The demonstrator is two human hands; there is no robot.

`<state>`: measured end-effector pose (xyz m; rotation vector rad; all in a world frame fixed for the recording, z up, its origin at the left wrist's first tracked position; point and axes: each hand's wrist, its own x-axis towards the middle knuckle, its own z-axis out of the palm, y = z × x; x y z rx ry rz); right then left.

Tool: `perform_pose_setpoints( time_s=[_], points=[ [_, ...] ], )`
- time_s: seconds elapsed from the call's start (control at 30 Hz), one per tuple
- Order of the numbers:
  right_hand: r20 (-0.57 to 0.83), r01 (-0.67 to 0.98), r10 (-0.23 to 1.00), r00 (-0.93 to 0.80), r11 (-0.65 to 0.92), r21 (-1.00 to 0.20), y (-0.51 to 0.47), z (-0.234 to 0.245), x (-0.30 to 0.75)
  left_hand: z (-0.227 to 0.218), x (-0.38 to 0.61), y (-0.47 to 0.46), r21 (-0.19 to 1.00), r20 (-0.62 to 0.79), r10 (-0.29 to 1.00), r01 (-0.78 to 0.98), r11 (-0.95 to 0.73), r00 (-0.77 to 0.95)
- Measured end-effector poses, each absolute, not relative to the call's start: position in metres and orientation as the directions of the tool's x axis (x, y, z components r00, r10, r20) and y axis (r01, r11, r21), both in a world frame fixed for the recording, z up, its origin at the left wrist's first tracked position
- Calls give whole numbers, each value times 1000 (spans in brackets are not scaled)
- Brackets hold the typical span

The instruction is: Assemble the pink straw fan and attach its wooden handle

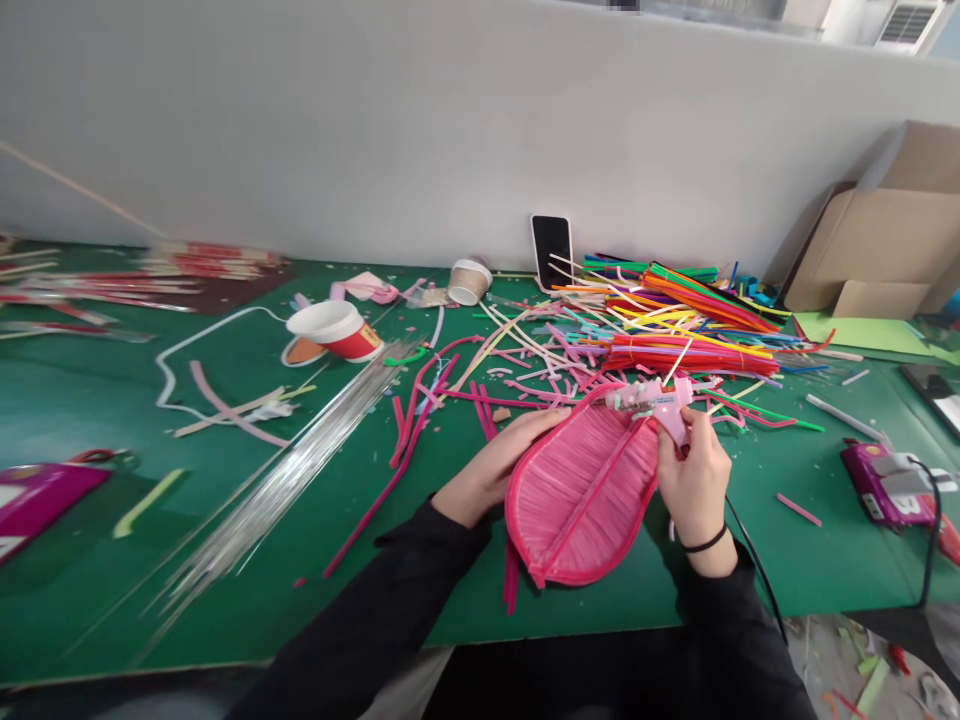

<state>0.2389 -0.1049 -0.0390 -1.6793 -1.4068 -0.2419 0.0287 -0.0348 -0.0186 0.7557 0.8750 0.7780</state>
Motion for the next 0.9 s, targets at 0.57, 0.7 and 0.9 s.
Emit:
perform_pose_setpoints(
  time_s=[0.57, 0.7, 0.9],
  points=[
    [651, 863, 645, 400, -25, -505, -105, -37, 241, -23, 28, -33, 846, -349, 841, -247, 473, 413],
    [640, 857, 638, 429, -63, -511, -105, -35, 239, -23, 28, -33, 848, -353, 845, -244, 470, 401],
    [618, 821, 610, 496, -97, -563, -105, -32, 239, -20, 29, -34, 850, -366, 846, -232, 474, 388]
  ],
)
